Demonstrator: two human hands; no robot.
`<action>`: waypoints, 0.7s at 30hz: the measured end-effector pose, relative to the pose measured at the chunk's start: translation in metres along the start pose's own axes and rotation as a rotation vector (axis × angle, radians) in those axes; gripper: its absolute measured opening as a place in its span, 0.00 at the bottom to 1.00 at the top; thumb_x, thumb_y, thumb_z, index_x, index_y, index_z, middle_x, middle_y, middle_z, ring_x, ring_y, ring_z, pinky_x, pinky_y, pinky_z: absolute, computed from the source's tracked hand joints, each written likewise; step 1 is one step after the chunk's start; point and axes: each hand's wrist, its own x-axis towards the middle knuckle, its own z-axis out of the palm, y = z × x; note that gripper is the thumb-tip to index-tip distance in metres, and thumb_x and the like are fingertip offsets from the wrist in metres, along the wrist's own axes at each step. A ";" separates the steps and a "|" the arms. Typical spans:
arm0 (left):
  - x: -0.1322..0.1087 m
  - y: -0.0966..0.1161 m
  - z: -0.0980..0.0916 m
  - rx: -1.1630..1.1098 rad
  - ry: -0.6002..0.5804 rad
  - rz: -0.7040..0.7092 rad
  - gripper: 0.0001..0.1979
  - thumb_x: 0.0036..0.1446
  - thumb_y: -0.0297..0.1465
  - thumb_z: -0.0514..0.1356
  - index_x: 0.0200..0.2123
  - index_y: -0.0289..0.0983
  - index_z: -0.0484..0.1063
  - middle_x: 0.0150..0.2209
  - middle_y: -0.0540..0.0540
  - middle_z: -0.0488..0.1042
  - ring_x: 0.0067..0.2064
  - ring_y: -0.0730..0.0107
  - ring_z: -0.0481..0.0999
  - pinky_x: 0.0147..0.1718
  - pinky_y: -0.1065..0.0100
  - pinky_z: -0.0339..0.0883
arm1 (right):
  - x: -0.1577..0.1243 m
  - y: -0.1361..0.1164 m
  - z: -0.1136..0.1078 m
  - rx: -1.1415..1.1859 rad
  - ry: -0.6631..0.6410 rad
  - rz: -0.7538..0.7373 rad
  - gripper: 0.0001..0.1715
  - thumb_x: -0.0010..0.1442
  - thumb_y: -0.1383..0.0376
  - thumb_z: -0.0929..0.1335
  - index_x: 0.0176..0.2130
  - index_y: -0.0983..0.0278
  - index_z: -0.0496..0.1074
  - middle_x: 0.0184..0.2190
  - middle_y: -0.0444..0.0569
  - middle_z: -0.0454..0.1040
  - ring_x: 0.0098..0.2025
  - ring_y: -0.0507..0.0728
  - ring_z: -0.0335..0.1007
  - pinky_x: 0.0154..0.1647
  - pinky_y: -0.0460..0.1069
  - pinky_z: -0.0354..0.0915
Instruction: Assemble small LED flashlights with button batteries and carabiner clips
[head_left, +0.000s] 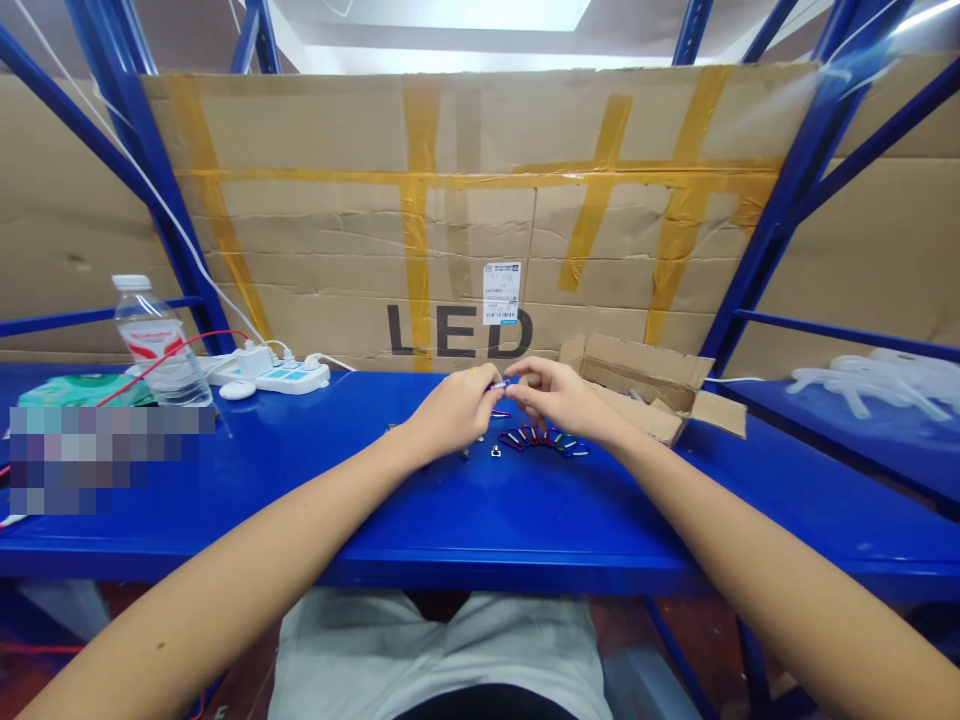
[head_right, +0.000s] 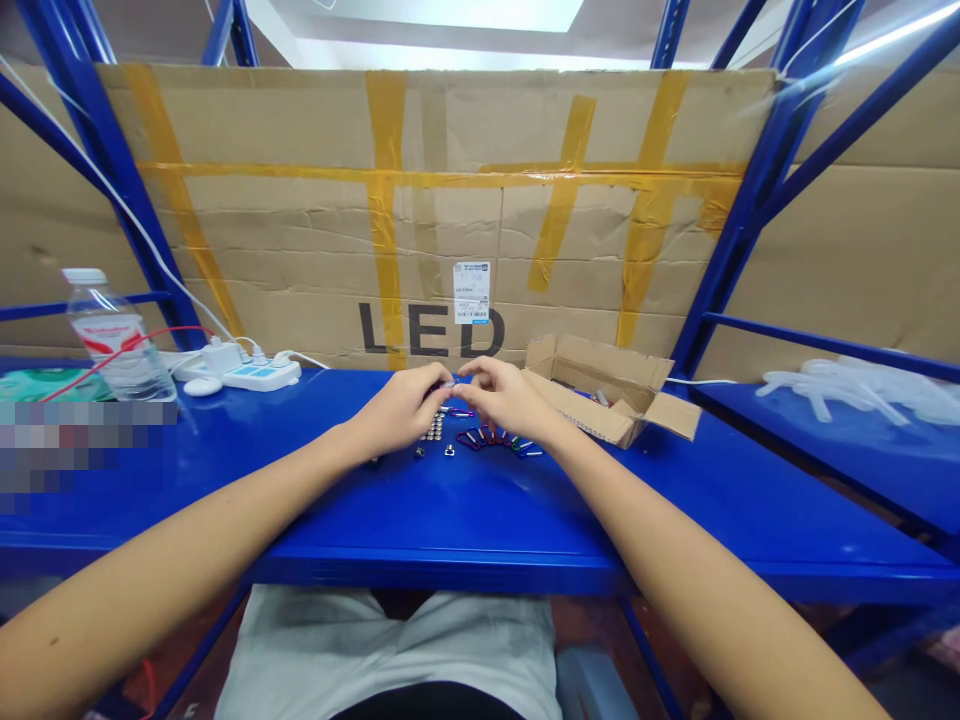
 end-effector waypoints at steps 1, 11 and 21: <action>0.001 -0.001 -0.001 -0.062 0.030 -0.040 0.06 0.64 0.29 0.52 0.36 0.36 0.67 0.32 0.46 0.74 0.34 0.66 0.72 0.34 0.65 0.62 | 0.001 0.002 0.000 -0.046 0.048 -0.008 0.14 0.61 0.57 0.68 0.42 0.64 0.67 0.21 0.40 0.68 0.19 0.50 0.63 0.18 0.46 0.59; 0.018 -0.016 -0.022 -0.971 0.309 -0.528 0.06 0.64 0.31 0.52 0.35 0.37 0.67 0.21 0.56 0.58 0.17 0.82 0.52 0.16 0.76 0.44 | -0.015 -0.013 0.037 -0.830 -0.373 -0.246 0.05 0.60 0.71 0.67 0.35 0.66 0.74 0.38 0.56 0.76 0.40 0.59 0.72 0.40 0.50 0.62; 0.016 -0.022 -0.010 -1.240 0.270 -0.651 0.07 0.62 0.30 0.53 0.30 0.36 0.63 0.21 0.56 0.58 0.16 0.85 0.51 0.15 0.79 0.40 | -0.016 -0.006 0.049 -0.671 -0.390 -0.295 0.09 0.59 0.75 0.64 0.38 0.67 0.72 0.40 0.54 0.76 0.41 0.58 0.71 0.44 0.50 0.63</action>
